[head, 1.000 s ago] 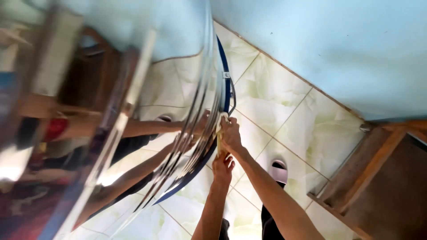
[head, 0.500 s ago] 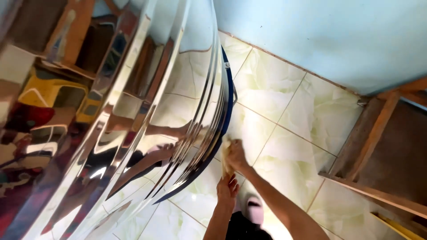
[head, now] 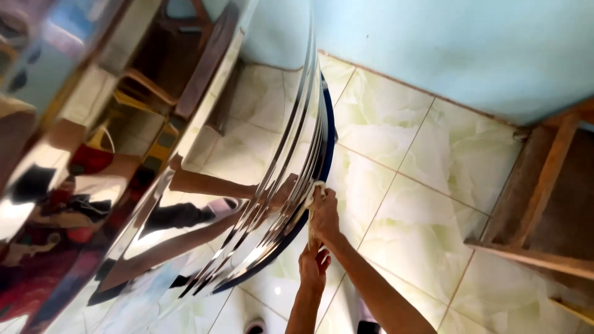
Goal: Cleaning and wiping down various water filtration and storage tanks using a cloth.
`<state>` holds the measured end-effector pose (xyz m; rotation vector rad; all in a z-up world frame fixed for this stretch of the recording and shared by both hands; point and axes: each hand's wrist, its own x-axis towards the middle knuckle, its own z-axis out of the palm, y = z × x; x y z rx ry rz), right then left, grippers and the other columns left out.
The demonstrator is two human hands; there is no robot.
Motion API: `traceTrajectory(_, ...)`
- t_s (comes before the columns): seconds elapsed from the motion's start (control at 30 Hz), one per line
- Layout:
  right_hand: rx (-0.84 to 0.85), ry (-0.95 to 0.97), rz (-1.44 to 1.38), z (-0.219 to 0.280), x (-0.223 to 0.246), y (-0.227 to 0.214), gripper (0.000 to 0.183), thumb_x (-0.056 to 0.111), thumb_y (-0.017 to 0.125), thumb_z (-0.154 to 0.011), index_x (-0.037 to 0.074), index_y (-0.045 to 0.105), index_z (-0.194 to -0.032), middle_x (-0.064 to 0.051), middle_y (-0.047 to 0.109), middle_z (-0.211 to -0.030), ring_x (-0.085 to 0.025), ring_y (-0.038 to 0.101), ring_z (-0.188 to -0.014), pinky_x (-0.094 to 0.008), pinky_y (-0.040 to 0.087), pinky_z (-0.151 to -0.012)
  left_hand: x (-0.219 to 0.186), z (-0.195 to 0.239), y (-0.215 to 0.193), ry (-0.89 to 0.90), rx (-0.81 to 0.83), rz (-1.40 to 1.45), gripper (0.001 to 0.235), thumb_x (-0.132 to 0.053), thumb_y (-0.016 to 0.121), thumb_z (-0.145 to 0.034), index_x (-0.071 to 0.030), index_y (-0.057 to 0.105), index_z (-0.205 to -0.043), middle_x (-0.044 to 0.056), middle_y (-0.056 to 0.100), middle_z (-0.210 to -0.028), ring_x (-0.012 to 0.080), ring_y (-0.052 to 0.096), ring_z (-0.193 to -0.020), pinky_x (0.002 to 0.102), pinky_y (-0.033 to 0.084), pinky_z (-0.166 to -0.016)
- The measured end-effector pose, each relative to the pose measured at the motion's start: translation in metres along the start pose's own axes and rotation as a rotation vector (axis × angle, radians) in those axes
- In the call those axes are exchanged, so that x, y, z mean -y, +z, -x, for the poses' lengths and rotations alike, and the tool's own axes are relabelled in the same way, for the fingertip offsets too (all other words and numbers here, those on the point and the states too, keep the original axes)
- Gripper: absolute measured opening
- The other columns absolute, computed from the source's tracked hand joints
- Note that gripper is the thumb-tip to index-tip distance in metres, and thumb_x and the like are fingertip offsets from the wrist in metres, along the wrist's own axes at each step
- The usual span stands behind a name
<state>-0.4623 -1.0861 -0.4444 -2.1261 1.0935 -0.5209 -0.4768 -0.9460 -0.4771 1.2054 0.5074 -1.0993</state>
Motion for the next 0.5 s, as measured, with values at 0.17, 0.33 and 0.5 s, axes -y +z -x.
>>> traceTrajectory(0.17, 0.072, 0.202, -0.188, 0.109, 0.036, 0.038, 0.044, 0.014, 0.060, -0.100, 0.005, 0.051, -0.142, -0.025, 0.054, -0.123, -0.041, 0.060, -0.108, -0.046, 0.052, -0.092, 0.031, 0.065, -0.101, -0.128, -0.136, 0.064, 0.029, -0.024, 0.059, -0.099, -0.011, 0.065, -0.125, 0.004, 0.070, -0.112, 0.0150, 0.063, -0.083, 0.030, 0.049, -0.066)
traceTrajectory(0.33, -0.229, -0.217, -0.470, 0.123, -0.018, 0.094, 0.043, -0.001, 0.073, -0.078, 0.018, 0.068, -0.116, -0.008, 0.066, -0.104, -0.027, 0.060, -0.098, -0.041, 0.052, -0.089, -0.003, 0.091, -0.106, -0.113, -0.061, -0.037, 0.033, -0.025, 0.064, -0.095, -0.013, 0.066, -0.126, 0.001, 0.071, -0.108, 0.0119, 0.056, -0.078, 0.029, 0.050, -0.068)
traceTrajectory(0.5, -0.297, 0.120, -0.154, 0.010, -0.061, 0.062, 0.035, 0.007, 0.060, -0.094, 0.005, 0.058, -0.129, -0.022, 0.056, -0.110, -0.038, 0.055, -0.094, -0.049, 0.051, -0.080, -0.029, 0.015, -0.024, 0.051, 0.157, -0.233, 0.035, -0.033, 0.065, -0.096, -0.014, 0.065, -0.125, 0.001, 0.073, -0.107, 0.0094, 0.059, -0.081, 0.026, 0.050, -0.068)
